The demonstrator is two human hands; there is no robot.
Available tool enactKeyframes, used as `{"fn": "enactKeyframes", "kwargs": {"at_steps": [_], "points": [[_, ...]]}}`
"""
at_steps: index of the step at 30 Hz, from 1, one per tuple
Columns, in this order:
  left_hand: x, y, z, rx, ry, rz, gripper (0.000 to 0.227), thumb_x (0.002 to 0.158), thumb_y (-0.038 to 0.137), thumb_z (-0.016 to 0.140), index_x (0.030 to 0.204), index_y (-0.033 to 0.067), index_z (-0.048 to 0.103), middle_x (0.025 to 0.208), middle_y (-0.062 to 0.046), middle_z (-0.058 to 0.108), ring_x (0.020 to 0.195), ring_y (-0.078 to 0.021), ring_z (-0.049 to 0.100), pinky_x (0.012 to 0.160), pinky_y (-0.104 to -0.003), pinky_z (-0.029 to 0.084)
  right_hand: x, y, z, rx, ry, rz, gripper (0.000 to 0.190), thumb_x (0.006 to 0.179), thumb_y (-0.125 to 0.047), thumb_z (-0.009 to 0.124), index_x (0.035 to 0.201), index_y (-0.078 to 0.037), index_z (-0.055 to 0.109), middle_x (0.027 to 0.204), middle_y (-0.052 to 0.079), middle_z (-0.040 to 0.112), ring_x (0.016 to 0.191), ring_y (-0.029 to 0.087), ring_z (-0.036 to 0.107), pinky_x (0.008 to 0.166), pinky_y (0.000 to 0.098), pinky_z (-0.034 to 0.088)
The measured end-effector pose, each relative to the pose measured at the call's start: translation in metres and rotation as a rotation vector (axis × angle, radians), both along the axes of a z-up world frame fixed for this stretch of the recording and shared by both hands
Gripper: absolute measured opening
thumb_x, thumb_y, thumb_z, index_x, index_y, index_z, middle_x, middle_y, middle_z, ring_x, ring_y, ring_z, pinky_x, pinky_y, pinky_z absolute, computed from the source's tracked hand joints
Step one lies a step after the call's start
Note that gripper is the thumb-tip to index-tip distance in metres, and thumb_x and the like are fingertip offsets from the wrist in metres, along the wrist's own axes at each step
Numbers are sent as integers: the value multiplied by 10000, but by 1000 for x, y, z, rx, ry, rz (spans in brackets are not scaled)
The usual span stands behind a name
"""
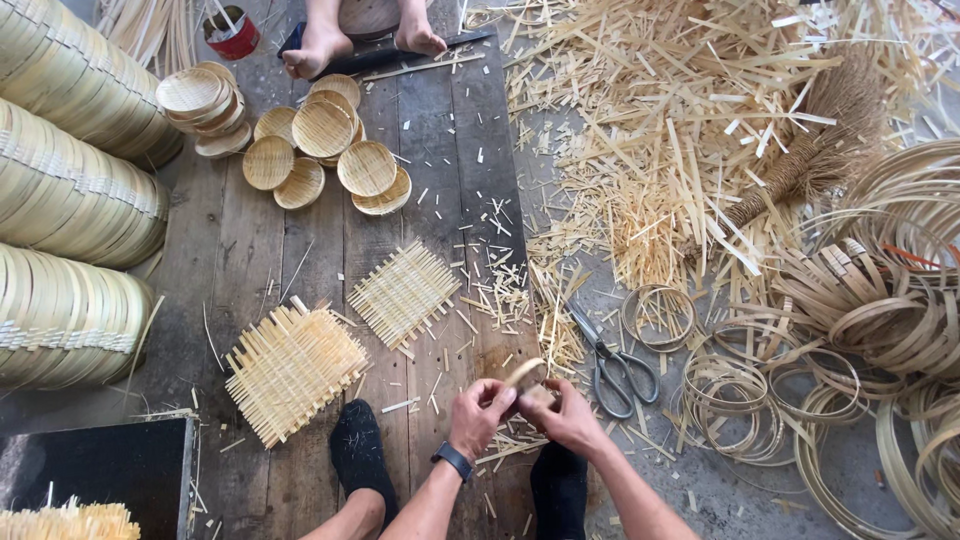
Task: The person assembles circular bamboo frames and woven bases by hand, using scissors to trim excess strips and a metal hoop to shape the components.
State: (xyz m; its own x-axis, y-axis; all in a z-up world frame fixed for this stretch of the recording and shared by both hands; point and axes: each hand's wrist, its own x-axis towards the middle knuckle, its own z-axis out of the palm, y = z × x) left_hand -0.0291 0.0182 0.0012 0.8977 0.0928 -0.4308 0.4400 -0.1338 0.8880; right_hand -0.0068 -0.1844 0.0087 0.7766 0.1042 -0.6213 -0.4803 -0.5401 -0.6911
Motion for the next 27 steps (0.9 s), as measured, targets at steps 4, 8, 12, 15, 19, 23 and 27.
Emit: {"fn": "enactKeyframes", "kwargs": {"at_steps": [4, 8, 12, 15, 19, 23, 27], "points": [[16, -24, 16, 91, -139, 54, 478, 976, 489, 615, 1097, 42, 730, 857, -116, 756, 785, -185, 721, 691, -340, 568, -2, 22, -5, 36, 80, -91, 689, 795, -488, 803, 1205, 41, 637, 968, 149, 774, 804, 191, 752, 697, 324, 603], [15, -22, 7, 204, -98, 32, 561, 971, 568, 524, 1124, 81, 755, 751, -135, 746, 724, -187, 746, 644, -329, 554, -9, 31, -27, 274, 162, -277, 591, 832, -418, 789, 1161, 10, 551, 842, 117, 669, 668, 185, 640, 571, 334, 508], [10, -8, -37, 156, -122, 76, 623, 1015, 581, 528, 1006, 3, 760, 711, -177, 712, 679, -256, 663, 629, -352, 526, -12, 28, -35, 564, 106, -403, 412, 865, -357, 760, 1015, -40, 544, 813, 18, 654, 653, 81, 618, 537, 259, 526], [16, 22, -77, -18, 107, 337, 628, 975, 582, 531, 887, 2, 758, 744, -148, 743, 673, -203, 743, 574, -366, 601, -10, 10, -29, 857, 92, -330, 331, 944, -390, 605, 928, -61, 569, 692, 58, 599, 487, 98, 504, 389, 226, 330], [32, 82, -91, 413, 188, 50, 494, 955, 499, 643, 920, 29, 791, 767, -148, 748, 667, -209, 686, 655, -355, 532, -16, -5, -23, 841, 201, -425, 291, 920, -366, 530, 944, -91, 620, 640, 40, 567, 447, 99, 460, 379, 231, 302], [89, 150, -36, -229, 55, 643, 386, 966, 413, 612, 988, 51, 744, 925, -85, 786, 778, -157, 742, 719, -344, 599, -15, -4, -26, 826, 196, -479, 273, 919, -342, 536, 936, -81, 609, 688, 37, 600, 473, 103, 487, 382, 237, 311], [107, 166, 19, -559, 134, 487, 690, 974, 568, 483, 943, -88, 695, 886, -138, 817, 718, -176, 744, 683, -286, 607, -13, 4, -20, 879, 169, -424, 293, 983, -355, 570, 958, -65, 594, 658, 73, 571, 460, 118, 483, 386, 236, 327]]}}
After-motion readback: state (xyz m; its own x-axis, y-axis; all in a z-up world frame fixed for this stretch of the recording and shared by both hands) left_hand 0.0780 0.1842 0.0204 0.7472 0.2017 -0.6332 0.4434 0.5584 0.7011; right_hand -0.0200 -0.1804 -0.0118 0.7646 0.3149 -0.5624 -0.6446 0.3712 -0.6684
